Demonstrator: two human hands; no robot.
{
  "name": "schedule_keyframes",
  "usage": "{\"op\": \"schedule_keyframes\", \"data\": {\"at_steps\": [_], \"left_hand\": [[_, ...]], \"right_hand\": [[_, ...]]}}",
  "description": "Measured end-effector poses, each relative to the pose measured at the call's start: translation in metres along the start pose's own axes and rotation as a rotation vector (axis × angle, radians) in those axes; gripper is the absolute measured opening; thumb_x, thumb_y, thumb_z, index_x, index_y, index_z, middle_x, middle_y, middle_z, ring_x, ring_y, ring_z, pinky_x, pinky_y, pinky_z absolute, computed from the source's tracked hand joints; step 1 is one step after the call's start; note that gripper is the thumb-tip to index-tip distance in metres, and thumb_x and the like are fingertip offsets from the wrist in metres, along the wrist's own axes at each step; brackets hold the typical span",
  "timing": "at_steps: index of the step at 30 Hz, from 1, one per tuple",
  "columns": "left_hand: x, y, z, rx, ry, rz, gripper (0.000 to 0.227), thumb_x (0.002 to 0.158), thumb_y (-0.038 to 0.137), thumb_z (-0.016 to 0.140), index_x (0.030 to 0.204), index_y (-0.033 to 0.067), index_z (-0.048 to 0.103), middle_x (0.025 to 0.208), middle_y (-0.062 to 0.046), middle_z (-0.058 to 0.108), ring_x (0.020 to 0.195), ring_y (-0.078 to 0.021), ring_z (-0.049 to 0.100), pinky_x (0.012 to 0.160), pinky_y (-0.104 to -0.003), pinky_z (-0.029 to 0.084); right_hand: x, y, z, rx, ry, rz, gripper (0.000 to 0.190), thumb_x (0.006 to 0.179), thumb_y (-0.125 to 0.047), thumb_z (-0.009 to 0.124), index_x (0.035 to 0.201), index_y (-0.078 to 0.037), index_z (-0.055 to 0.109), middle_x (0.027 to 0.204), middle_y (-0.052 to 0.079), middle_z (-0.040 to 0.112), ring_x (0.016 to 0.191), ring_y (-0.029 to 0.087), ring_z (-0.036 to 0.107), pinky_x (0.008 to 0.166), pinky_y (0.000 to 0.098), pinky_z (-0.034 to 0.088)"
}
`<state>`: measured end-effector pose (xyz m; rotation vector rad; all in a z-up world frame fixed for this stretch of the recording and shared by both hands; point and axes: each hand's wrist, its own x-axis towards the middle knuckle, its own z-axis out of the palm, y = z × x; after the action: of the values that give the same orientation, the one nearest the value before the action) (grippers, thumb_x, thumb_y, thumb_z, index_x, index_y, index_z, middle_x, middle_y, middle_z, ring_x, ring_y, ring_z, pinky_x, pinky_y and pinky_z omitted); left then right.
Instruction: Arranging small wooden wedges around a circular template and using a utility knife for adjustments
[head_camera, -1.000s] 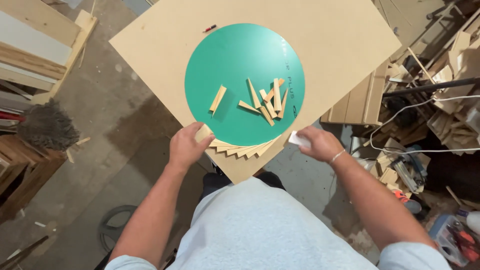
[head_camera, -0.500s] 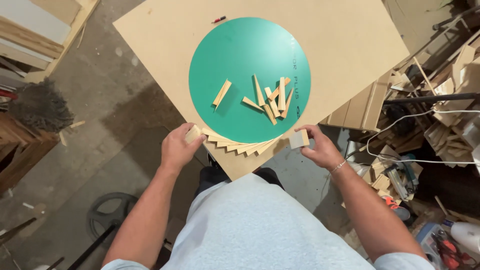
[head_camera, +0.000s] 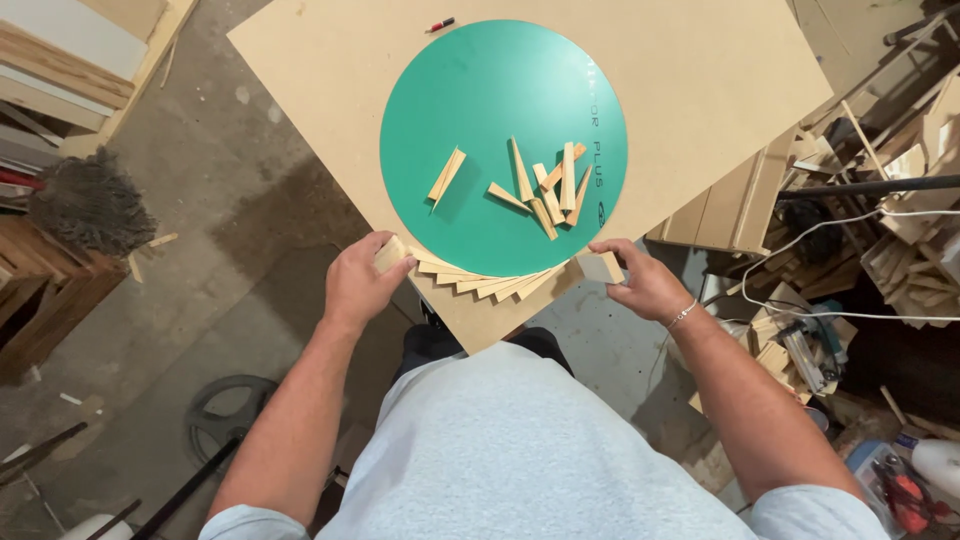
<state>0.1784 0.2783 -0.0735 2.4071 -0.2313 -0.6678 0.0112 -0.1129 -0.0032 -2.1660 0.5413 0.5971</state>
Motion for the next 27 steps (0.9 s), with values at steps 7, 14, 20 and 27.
{"op": "schedule_keyframes", "data": {"at_steps": [7, 14, 20, 27], "left_hand": [[-0.006, -0.012, 0.003, -0.038, 0.021, 0.018, 0.051, 0.08, 0.053, 0.081, 0.122, 0.026, 0.07, 0.111, -0.008, 0.074, 0.114, -0.0308, 0.068, 0.098, -0.045, 0.053], [-0.006, -0.023, 0.011, -0.024, -0.001, 0.064, 0.054, 0.081, 0.058, 0.077, 0.125, 0.0279, 0.067, 0.115, -0.004, 0.073, 0.116, -0.0281, 0.067, 0.099, -0.043, 0.053], [-0.014, -0.031, 0.009, -0.057, 0.021, 0.095, 0.052, 0.083, 0.055, 0.077, 0.125, 0.0259, 0.067, 0.115, -0.008, 0.073, 0.116, -0.0313, 0.067, 0.099, -0.045, 0.052], [-0.013, -0.05, 0.015, -0.049, 0.041, 0.109, 0.053, 0.082, 0.057, 0.078, 0.124, 0.0276, 0.067, 0.114, -0.006, 0.074, 0.112, -0.0295, 0.068, 0.096, -0.043, 0.054]], "right_hand": [[-0.007, -0.011, 0.042, 0.218, -0.011, -0.149, 0.063, 0.071, -0.003, 0.08, 0.13, -0.012, 0.057, 0.132, 0.021, 0.069, 0.127, 0.039, 0.062, 0.108, 0.0499, 0.049], [0.006, -0.027, 0.096, 0.03, 0.023, -0.297, 0.061, 0.072, -0.01, 0.083, 0.126, -0.016, 0.056, 0.133, 0.007, 0.07, 0.124, 0.03, 0.065, 0.106, 0.0435, 0.053], [-0.002, -0.037, 0.109, -0.043, 0.084, -0.342, 0.06, 0.069, -0.01, 0.083, 0.125, -0.014, 0.059, 0.131, 0.006, 0.072, 0.119, 0.029, 0.068, 0.102, 0.0432, 0.055], [0.007, -0.027, 0.12, -0.106, 0.161, -0.348, 0.062, 0.07, -0.016, 0.086, 0.126, -0.018, 0.06, 0.129, 0.0, 0.072, 0.118, 0.022, 0.068, 0.101, 0.0399, 0.056]]}}
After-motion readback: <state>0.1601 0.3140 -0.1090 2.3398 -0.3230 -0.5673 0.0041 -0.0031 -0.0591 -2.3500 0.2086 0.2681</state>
